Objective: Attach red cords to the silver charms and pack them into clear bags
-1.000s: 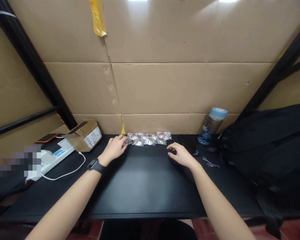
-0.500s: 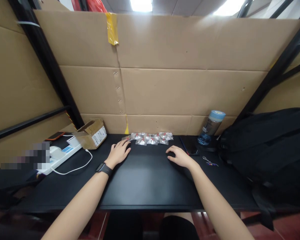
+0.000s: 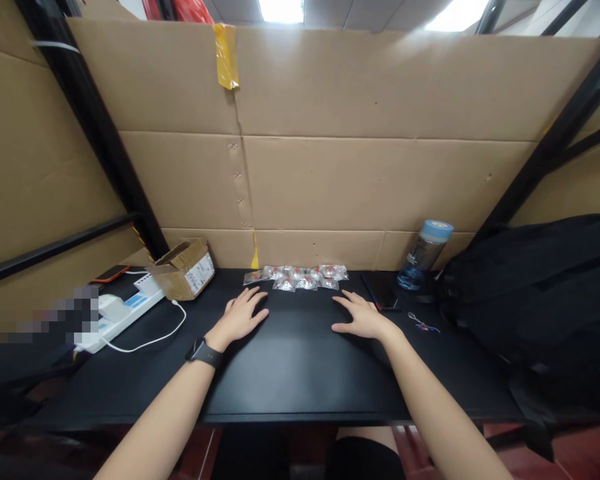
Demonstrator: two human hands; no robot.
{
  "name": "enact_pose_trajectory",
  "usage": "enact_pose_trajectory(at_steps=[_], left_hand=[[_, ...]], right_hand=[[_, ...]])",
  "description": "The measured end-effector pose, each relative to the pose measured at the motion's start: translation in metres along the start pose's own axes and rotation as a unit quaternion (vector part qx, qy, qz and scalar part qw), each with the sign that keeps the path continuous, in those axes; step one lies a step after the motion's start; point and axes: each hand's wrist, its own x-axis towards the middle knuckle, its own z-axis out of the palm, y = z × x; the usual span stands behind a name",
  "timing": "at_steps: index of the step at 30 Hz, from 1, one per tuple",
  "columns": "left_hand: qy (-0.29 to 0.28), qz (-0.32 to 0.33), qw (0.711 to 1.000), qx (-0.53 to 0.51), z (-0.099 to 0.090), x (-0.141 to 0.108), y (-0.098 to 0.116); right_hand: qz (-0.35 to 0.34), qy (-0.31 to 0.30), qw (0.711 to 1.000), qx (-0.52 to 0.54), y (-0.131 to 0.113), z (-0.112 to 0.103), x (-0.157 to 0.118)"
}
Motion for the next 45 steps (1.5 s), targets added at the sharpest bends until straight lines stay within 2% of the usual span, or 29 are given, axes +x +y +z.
enact_pose_trajectory(at_steps=[3,6,13,17,19,21,23,25,27,30,35,38,40,42,45], left_hand=[[-0.047,0.002,0.999,-0.008,0.002,-0.002,0.008],[-0.071,-0.002,0.997,-0.007,0.005,0.0,0.01],[-0.055,0.005,0.998,-0.015,0.014,0.003,0.0],[-0.044,0.013,0.999,-0.01,0.015,-0.001,0.003],[-0.019,0.02,1.0,0.002,0.011,-0.001,0.008],[0.03,0.024,0.999,0.023,0.005,0.005,0.013],[0.083,0.012,0.995,0.049,-0.002,0.018,0.014],[0.113,-0.019,0.991,0.07,-0.009,0.036,0.012],[0.108,-0.046,0.99,0.082,-0.014,0.056,0.006],[0.067,-0.06,0.992,0.086,-0.018,0.074,-0.002],[0.066,-0.074,0.992,0.081,-0.031,0.071,-0.001],[0.094,-0.049,0.994,0.001,-0.037,0.064,0.015],[0.087,0.011,0.987,-0.137,-0.033,0.06,0.032],[0.051,0.064,0.954,-0.29,-0.02,0.056,0.053],[-0.008,0.086,0.89,-0.448,0.001,0.051,0.083]], right_hand=[[0.024,-0.049,0.999,-0.006,-0.005,0.001,-0.001],[0.026,-0.051,0.998,-0.004,-0.006,0.0,0.0],[0.058,-0.019,0.998,0.017,-0.016,0.0,-0.002],[0.074,-0.017,0.997,-0.005,-0.023,0.001,-0.002],[0.072,-0.02,0.997,-0.008,-0.023,0.002,-0.001],[0.068,-0.017,0.998,-0.004,-0.021,0.003,-0.001],[0.064,-0.012,0.998,0.001,-0.018,0.004,-0.001],[0.06,-0.01,0.998,0.001,-0.015,0.005,-0.001],[0.052,-0.01,0.999,0.0,-0.011,0.006,0.0],[0.034,0.001,0.999,0.002,-0.005,0.005,0.0],[-0.022,0.056,0.998,0.006,-0.004,-0.003,0.0],[-0.095,0.096,0.988,0.073,-0.015,-0.006,0.002],[-0.138,0.112,0.972,0.152,-0.026,-0.003,0.005],[-0.151,0.123,0.952,0.237,-0.037,0.005,0.009],[-0.134,0.128,0.919,0.348,-0.049,0.017,0.015]])
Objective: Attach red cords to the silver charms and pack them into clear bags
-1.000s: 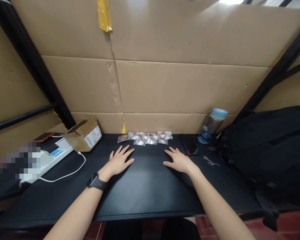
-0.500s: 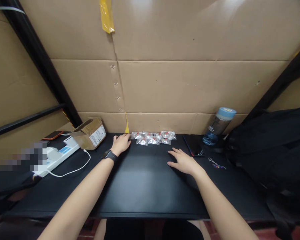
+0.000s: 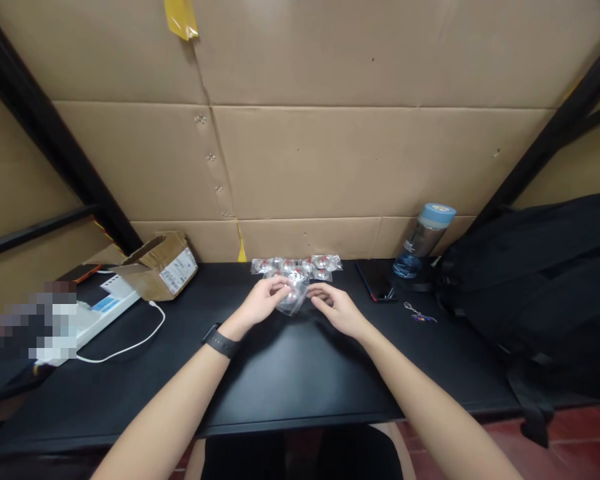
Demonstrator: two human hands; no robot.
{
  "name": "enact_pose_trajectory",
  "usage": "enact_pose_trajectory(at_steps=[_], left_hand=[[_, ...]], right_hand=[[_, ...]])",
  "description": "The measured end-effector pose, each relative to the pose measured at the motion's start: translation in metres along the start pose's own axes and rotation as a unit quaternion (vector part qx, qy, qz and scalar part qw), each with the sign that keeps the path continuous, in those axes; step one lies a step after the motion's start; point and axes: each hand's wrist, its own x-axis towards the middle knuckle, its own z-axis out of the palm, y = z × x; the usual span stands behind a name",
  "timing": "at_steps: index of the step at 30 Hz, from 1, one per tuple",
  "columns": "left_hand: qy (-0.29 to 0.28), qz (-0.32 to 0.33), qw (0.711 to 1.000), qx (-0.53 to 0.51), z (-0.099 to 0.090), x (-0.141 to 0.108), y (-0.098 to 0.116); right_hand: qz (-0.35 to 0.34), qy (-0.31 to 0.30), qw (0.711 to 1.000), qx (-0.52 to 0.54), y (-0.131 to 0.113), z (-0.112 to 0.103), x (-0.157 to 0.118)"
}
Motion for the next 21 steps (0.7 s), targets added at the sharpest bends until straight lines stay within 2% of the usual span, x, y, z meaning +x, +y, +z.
enact_pose_trajectory(at_steps=[2,4,7,10,14,18,21], left_hand=[[-0.006,0.0,0.997,-0.081,0.017,-0.001,0.001],[-0.008,-0.001,0.991,-0.132,0.024,-0.002,0.003],[0.004,-0.008,0.983,-0.184,0.025,-0.003,0.004],[0.026,-0.016,0.974,-0.225,0.024,-0.004,0.002],[0.011,-0.043,0.971,-0.237,0.024,-0.005,-0.001],[0.074,-0.08,0.972,-0.209,0.016,-0.004,0.003],[0.102,-0.09,0.975,-0.173,0.007,-0.002,0.004]], right_hand=[[0.023,0.015,0.997,0.073,0.002,0.006,0.001],[0.051,0.022,0.99,0.129,0.002,0.006,0.002],[0.083,0.022,0.982,0.17,-0.002,0.002,0.002],[0.081,0.021,0.981,0.175,-0.005,0.0,0.002],[0.062,0.043,0.991,0.107,-0.004,0.0,0.003],[0.032,0.069,0.995,-0.06,-0.013,-0.013,0.009],[-0.028,0.041,0.98,-0.194,-0.029,-0.028,0.018]])
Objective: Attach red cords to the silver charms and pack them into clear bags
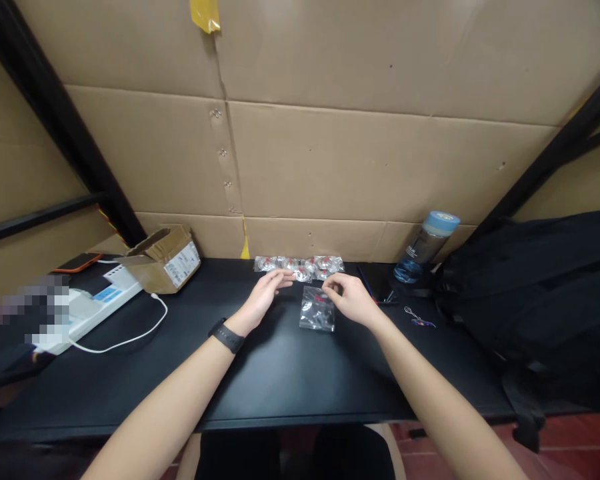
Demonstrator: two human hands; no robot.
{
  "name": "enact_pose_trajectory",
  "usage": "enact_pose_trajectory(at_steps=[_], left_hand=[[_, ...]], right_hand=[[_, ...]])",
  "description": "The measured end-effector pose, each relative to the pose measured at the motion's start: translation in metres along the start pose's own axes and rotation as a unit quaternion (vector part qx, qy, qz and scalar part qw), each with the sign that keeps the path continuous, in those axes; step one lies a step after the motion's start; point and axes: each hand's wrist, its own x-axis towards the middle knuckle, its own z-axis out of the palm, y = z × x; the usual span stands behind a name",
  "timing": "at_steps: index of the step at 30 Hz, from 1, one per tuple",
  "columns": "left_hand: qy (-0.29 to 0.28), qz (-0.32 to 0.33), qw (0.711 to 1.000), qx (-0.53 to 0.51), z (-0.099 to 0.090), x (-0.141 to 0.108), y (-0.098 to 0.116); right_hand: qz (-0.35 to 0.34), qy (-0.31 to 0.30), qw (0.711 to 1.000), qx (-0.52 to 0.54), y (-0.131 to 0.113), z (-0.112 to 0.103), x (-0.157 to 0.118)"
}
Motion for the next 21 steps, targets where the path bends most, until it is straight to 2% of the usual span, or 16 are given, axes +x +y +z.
enact_pose_trajectory(at_steps=[4,7,9,14,17,21], left_hand=[[-0.024,0.084,0.989,0.119,-0.009,0.004,-0.001],[-0.035,0.155,0.954,0.254,-0.012,0.003,-0.004],[-0.029,0.18,0.936,0.3,-0.014,0.002,-0.003],[-0.026,0.203,0.928,0.312,-0.014,0.0,-0.002],[-0.023,0.209,0.926,0.313,-0.013,0.0,-0.004],[-0.029,0.208,0.924,0.319,-0.013,0.0,-0.004]], right_hand=[[-0.049,-0.042,0.996,-0.064,-0.013,-0.024,0.016],[-0.05,-0.07,0.996,-0.035,-0.017,-0.036,0.024],[-0.037,-0.07,0.997,-0.001,-0.016,-0.041,0.028],[-0.002,-0.074,0.994,0.079,-0.004,-0.043,0.029],[0.024,-0.028,0.993,0.115,0.007,-0.038,0.025],[0.05,-0.007,0.988,0.143,0.019,-0.033,0.017]])
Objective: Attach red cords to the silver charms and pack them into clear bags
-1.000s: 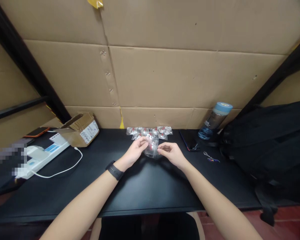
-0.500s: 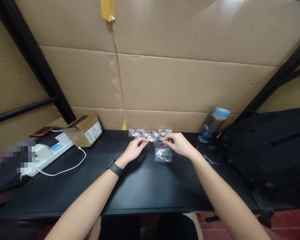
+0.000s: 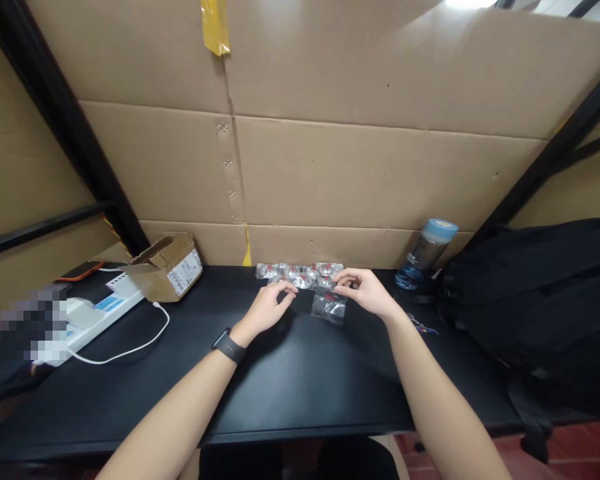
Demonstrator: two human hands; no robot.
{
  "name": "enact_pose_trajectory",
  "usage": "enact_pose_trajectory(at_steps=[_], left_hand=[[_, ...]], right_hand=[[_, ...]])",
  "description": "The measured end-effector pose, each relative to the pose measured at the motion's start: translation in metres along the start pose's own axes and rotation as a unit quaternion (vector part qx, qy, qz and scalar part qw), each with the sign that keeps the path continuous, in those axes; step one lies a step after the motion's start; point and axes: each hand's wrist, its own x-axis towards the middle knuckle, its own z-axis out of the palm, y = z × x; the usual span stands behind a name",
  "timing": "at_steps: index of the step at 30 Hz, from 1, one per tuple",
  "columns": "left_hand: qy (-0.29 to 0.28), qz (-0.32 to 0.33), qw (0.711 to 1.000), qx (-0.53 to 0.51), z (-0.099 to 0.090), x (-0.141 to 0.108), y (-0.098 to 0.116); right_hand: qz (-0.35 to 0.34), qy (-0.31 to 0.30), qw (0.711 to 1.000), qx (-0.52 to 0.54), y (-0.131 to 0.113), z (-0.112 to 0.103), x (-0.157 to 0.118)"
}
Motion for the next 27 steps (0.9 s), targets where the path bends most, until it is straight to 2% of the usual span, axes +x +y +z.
enact_pose_trajectory(at_steps=[6,12,19,27], left_hand=[[-0.013,0.0,1.0,0.018,-0.0002,-0.0002,0.0048],[-0.017,0.0,1.0,0.02,0.0003,-0.0006,0.0079],[-0.025,-0.006,1.0,0.01,0.002,-0.0012,0.0082],[-0.029,-0.014,0.999,0.008,0.0015,-0.0024,0.0093]], right_hand=[[0.02,0.051,0.997,0.056,0.0039,-0.0038,-0.006],[-0.004,0.11,0.994,0.028,0.0056,-0.0045,-0.005],[-0.009,0.106,0.994,0.021,0.0047,-0.0053,-0.0068],[-0.021,0.131,0.991,0.009,0.0073,-0.0002,-0.0043]])
